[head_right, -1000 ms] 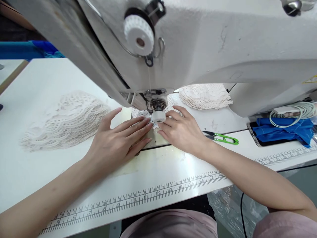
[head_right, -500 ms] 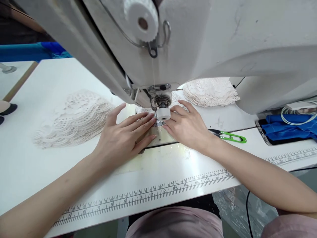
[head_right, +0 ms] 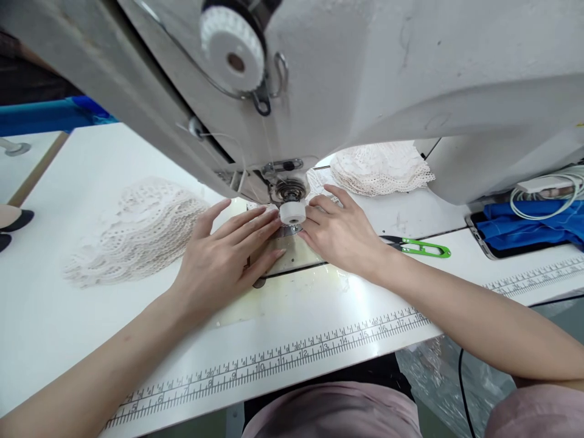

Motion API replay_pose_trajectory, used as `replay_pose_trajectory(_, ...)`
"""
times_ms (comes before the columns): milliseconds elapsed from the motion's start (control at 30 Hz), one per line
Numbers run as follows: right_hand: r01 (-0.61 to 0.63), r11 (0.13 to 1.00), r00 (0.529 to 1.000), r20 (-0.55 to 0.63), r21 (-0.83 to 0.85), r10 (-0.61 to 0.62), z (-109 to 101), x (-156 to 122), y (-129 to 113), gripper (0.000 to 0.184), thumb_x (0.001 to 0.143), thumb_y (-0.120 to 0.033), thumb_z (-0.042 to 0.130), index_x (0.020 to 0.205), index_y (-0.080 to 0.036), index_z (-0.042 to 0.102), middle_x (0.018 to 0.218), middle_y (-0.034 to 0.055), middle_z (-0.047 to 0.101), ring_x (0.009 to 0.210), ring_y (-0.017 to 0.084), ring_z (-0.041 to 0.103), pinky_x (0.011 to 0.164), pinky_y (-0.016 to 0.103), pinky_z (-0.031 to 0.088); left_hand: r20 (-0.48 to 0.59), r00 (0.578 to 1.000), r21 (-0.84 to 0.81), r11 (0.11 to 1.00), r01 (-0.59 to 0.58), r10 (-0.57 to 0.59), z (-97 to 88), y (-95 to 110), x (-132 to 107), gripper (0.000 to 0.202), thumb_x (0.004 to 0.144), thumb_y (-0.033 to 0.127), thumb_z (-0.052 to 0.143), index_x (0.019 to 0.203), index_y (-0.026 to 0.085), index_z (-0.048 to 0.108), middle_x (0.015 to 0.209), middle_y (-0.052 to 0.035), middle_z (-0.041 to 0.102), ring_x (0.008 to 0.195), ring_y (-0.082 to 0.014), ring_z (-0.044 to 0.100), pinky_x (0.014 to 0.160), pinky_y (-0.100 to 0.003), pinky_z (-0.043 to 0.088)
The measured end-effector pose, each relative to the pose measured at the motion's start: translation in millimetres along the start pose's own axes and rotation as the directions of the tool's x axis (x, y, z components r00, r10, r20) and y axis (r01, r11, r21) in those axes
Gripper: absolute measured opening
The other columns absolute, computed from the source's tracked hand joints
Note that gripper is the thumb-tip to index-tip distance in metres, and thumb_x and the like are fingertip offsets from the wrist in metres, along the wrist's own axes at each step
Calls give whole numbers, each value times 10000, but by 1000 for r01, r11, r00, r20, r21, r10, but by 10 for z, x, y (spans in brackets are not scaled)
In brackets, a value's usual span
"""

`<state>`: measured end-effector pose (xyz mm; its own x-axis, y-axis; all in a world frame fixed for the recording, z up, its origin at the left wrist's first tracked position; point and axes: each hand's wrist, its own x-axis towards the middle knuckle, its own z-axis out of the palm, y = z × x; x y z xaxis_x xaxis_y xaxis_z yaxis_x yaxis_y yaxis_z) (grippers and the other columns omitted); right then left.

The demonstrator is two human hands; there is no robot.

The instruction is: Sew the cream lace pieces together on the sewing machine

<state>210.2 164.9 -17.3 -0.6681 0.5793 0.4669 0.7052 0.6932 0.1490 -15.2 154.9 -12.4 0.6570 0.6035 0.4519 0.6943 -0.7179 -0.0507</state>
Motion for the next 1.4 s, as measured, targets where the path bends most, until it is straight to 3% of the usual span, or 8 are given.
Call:
replay_pose_trajectory(200,9,1000,996,-90,-24,-11,-43,7,7,251,963,-219,471,935,-155,712,941,19,745,962,186,614,1042,390,377,75,997,147,989,7,-18,-53,-43,9,425,967,387,472,1259,91,559,1241,-152,650,1125,-301,627,990,-514,423)
replay_pose_trajectory(267,25,998,990,-135,-66,-34,-91,9,2,253,932,-118,460,926,-166,709,896,5,743,916,177,621,1013,381,399,35,999,210,977,-21,14,-112,-5,1,365,937,388,536,1161,113,622,975,-103,741,819,-263,702,820,-476,478)
replay_pose_trajectory(367,31,998,990,-132,-57,-38,-144,6,-31,287,878,-20,463,945,-162,702,882,-2,745,853,165,631,905,355,453,-54,998,160,987,-32,41,-175,28,1,147,904,274,600,950,158,677,587,21,657,473,-157,580,565,-362,417)
replay_pose_trajectory(433,37,999,993,-116,5,-36,-152,-1,-74,280,884,-25,467,1003,-143,691,921,16,748,840,160,638,821,330,473,-70,996,78,996,-41,46,-168,15,12,98,895,200,597,940,160,673,704,-10,702,609,-177,642,580,-347,427)
replay_pose_trajectory(567,77,987,993,-100,138,-64,-121,-27,-160,312,899,-19,430,1097,-102,656,1076,64,727,922,164,650,748,299,488,6,998,-52,997,-58,58,-81,-34,25,247,908,118,537,1134,156,628,1148,-82,696,1040,-233,646,855,-395,477)
replay_pose_trajectory(733,-2,986,1000,22,165,-2,-74,-50,-173,266,877,-20,447,1034,-82,653,1114,120,706,1000,203,640,786,321,498,71,997,-115,993,-29,37,-52,10,7,281,917,178,538,1183,148,624,1119,-84,697,992,-232,640,865,-409,466)
replay_pose_trajectory(933,-38,995,998,57,94,33,-51,-35,-129,265,898,-58,430,1049,-114,640,1092,115,714,1037,214,626,850,357,479,74,994,20,996,-82,81,-90,90,-6,371,903,420,585,1178,176,638,1185,-101,686,1065,-281,628,922,-468,439)
replay_pose_trajectory(1400,-21,1000,995,93,-15,23,-58,-39,-104,199,923,-118,464,1006,-148,643,1014,86,722,1017,206,605,892,347,424,121,991,-35,998,-57,61,-93,75,0,417,924,455,539,1262,215,578,1189,-87,688,1223,-292,568,1062,-549,344)
